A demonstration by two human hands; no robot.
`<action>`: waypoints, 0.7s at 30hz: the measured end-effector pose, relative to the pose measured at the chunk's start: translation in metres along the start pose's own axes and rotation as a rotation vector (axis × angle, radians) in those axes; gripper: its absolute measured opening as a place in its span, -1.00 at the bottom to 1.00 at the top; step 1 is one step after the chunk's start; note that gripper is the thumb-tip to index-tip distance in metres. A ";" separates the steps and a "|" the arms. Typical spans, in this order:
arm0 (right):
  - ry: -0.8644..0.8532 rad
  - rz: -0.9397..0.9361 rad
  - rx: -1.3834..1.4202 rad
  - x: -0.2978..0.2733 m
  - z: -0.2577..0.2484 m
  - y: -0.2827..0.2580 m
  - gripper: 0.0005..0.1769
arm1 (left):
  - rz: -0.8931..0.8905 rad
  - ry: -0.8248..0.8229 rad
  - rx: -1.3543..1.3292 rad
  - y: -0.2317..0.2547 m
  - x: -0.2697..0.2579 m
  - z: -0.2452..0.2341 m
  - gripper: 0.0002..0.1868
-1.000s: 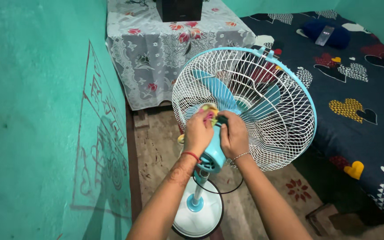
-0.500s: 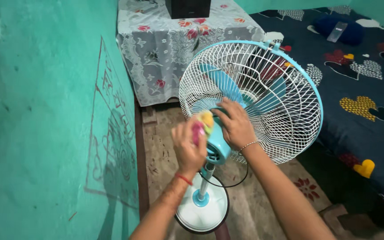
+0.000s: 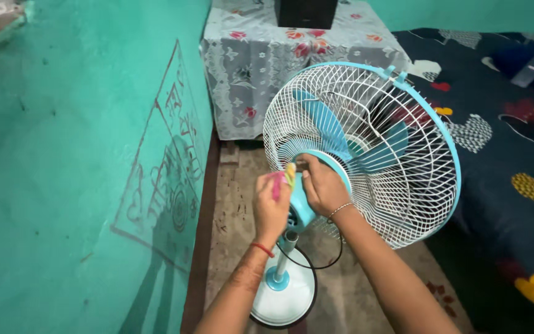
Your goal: The person wipes the base and stand of a pedestal fan with a cloth, then cleans the fan head and cage. The person then wipes the top and front screen of a CRT television with the same cloth.
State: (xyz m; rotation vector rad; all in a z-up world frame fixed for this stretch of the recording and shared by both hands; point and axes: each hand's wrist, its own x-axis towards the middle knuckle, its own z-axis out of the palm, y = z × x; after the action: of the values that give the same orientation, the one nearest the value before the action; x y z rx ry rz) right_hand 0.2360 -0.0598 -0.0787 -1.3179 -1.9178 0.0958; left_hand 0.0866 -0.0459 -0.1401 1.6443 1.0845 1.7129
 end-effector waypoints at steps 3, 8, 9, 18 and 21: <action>0.010 -0.134 -0.007 0.001 -0.006 -0.001 -0.70 | -0.301 0.002 0.044 -0.034 0.001 0.006 -0.62; -0.075 -0.261 -0.115 0.003 -0.012 -0.006 -0.74 | -0.411 0.248 -0.140 -0.052 -0.021 0.007 -0.58; -0.080 -0.237 -0.115 0.003 -0.011 -0.007 -0.73 | -0.320 0.332 -0.001 -0.049 -0.028 0.009 -0.58; -0.168 -0.494 -0.209 0.018 0.003 0.005 -0.66 | -0.436 0.442 -0.250 -0.014 -0.050 0.032 -0.67; -0.237 -0.374 -0.106 0.018 0.003 0.002 -0.65 | -0.169 0.481 -0.097 -0.009 -0.056 0.038 -0.66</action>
State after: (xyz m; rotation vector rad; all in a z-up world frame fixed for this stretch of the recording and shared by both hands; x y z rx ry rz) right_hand 0.2330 -0.0431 -0.0721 -1.0282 -2.3694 -0.0407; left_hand 0.1295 -0.0800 -0.1808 1.0693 1.2874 2.0632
